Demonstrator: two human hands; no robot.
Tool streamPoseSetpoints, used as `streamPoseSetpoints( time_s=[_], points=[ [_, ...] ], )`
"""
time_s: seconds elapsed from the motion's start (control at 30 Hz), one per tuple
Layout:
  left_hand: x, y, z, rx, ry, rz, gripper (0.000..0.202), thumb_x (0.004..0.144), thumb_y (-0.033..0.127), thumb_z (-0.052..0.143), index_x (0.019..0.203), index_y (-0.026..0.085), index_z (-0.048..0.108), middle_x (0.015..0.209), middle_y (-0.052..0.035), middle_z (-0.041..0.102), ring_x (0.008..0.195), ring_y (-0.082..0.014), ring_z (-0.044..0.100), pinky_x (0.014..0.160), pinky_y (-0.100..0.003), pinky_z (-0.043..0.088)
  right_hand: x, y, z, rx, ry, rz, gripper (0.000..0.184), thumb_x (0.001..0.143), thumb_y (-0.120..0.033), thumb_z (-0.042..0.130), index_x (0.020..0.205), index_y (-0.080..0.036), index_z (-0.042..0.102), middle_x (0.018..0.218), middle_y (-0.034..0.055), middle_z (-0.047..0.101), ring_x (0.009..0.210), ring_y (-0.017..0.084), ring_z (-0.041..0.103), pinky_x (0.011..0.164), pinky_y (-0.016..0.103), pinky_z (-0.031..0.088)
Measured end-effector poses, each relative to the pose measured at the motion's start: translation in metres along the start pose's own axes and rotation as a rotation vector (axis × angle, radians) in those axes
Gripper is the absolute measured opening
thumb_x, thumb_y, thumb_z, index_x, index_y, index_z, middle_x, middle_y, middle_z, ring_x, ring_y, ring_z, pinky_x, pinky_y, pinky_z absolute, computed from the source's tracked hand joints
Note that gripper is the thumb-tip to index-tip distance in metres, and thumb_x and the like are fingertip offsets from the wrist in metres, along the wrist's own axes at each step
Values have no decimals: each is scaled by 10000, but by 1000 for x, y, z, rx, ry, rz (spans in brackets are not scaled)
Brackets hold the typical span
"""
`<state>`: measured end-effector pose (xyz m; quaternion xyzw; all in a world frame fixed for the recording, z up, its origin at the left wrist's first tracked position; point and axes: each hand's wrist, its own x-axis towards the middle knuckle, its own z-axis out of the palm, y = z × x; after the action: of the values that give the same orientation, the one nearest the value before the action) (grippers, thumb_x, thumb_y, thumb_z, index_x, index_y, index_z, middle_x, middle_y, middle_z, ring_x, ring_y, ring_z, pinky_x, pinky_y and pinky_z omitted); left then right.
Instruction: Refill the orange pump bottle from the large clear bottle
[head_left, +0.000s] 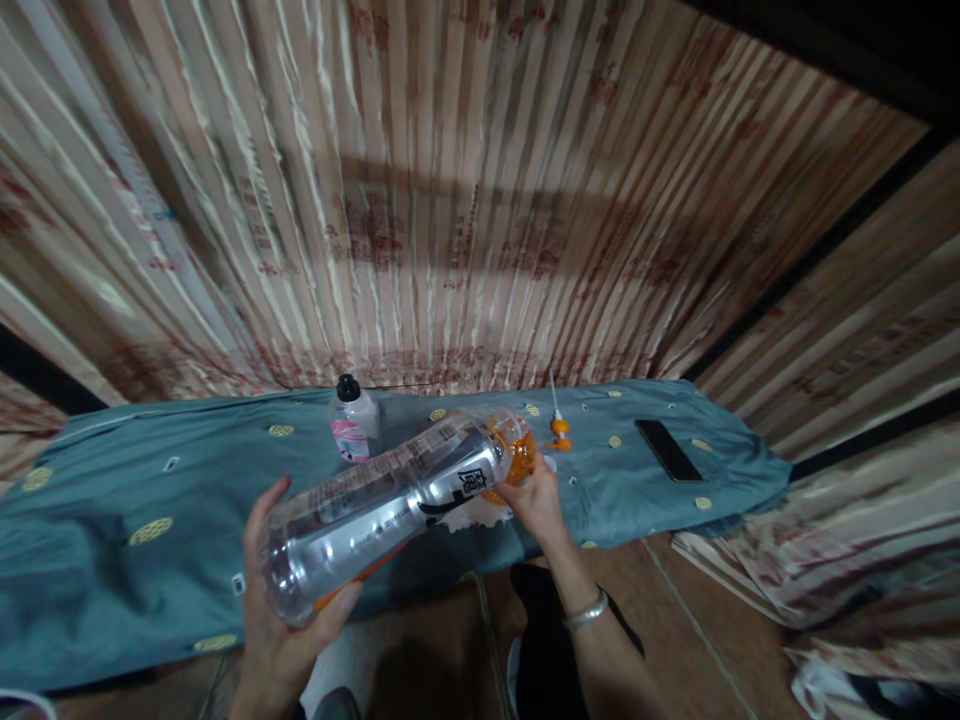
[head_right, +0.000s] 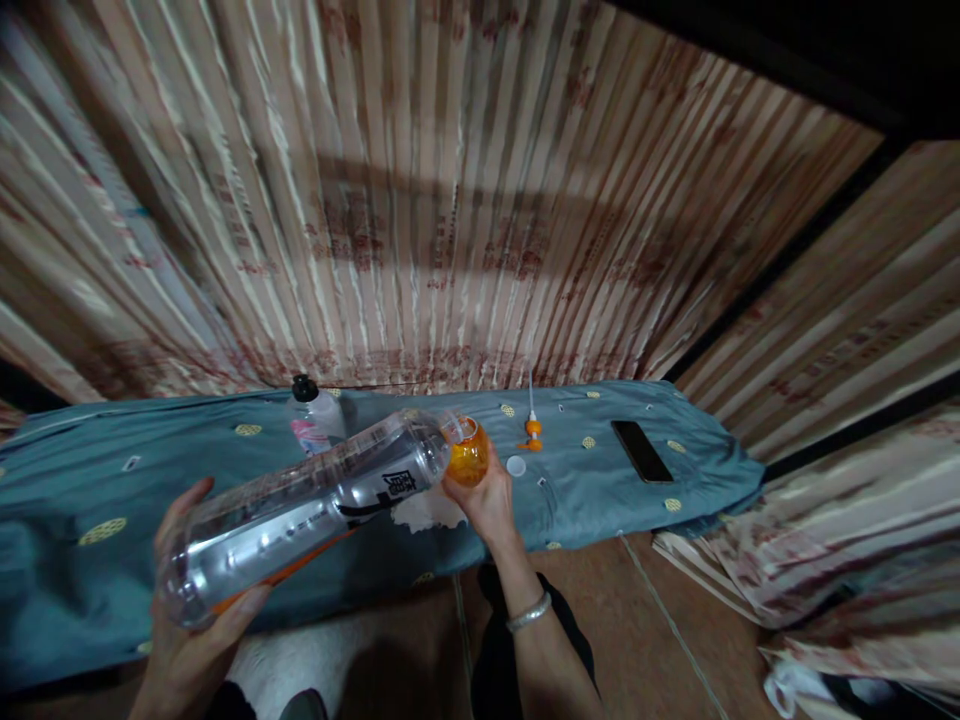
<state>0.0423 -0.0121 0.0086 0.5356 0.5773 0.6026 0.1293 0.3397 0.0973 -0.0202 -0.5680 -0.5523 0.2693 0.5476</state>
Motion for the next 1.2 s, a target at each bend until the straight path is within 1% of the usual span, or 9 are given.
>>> streamPoseSetpoints(
  time_s=[0.17, 0.37, 0.47, 0.57, 0.67, 0.77, 0.9, 1.03, 1.2],
  points=[
    [-1, 6, 3, -35, 11, -57, 1023, 847, 711, 861, 1717, 271, 552, 1532, -157, 701, 1291, -450, 748, 1258, -686, 549, -2, -2, -1, -5, -10, -44, 621, 723, -329, 933, 1315, -235, 770, 1125, 71, 922, 951, 319, 888, 867, 421, 743],
    [-3, 8, 5, -66, 17, -76, 1041, 830, 733, 878, 1711, 282, 556, 1443, -140, 754, 1185, -419, 793, 1183, -658, 618, -4, -1, -1, 20, -4, -61, 653, 732, -359, 979, 1338, -238, 768, 1195, 97, 910, 1065, 343, 880, 925, 440, 741],
    [-4, 7, 7, -39, 32, -56, 1006, 842, 729, 861, 1694, 276, 575, 1538, -159, 705, 1283, -443, 753, 1264, -704, 546, -2, 1, 0, 35, 6, -71, 664, 729, -402, 994, 1328, -224, 770, 1227, 117, 902, 1111, 357, 872, 976, 466, 733],
    [-3, 5, 9, -23, 33, -66, 987, 835, 690, 864, 1685, 282, 574, 1627, -168, 649, 1369, -465, 712, 1305, -720, 503, 0, 4, 2, 59, -13, -35, 639, 727, -406, 996, 1301, -238, 770, 1139, 89, 914, 1019, 344, 884, 889, 447, 747],
    [-3, 4, 11, -25, 24, -74, 1009, 820, 670, 881, 1697, 286, 562, 1632, -163, 655, 1339, -454, 733, 1280, -693, 540, 2, 7, 4, 75, 2, -13, 653, 691, -383, 1015, 1280, -246, 768, 1111, 77, 919, 971, 336, 886, 855, 437, 748],
    [-2, 4, 14, -12, 28, -46, 1022, 837, 720, 862, 1707, 282, 557, 1656, -157, 642, 1360, -445, 731, 1280, -673, 541, 4, 10, 5, 50, 19, -4, 663, 677, -376, 1014, 1277, -239, 764, 1103, 73, 920, 962, 330, 886, 866, 436, 744],
    [-2, 4, 15, 2, 23, -12, 1011, 859, 758, 840, 1711, 294, 557, 1642, -153, 651, 1291, -431, 759, 1215, -654, 597, 4, 13, 4, 26, 22, -9, 643, 689, -373, 993, 1276, -236, 771, 1134, 91, 919, 1002, 346, 887, 899, 454, 744],
    [-3, 1, 15, 27, 35, -29, 1047, 850, 825, 809, 1716, 299, 548, 1637, -166, 645, 1267, -467, 757, 1210, -720, 585, 3, 11, 5, 59, 24, -24, 604, 708, -331, 950, 1275, -226, 771, 1115, 93, 919, 967, 346, 889, 890, 463, 748],
    [-3, -6, 12, 29, 36, -35, 1014, 842, 765, 828, 1725, 361, 536, 1626, -159, 645, 1265, -510, 753, 1200, -792, 572, 3, 5, 5, 68, -13, -73, 594, 735, -294, 881, 1316, -236, 771, 1148, 86, 916, 986, 338, 891, 897, 456, 754]
  ],
)
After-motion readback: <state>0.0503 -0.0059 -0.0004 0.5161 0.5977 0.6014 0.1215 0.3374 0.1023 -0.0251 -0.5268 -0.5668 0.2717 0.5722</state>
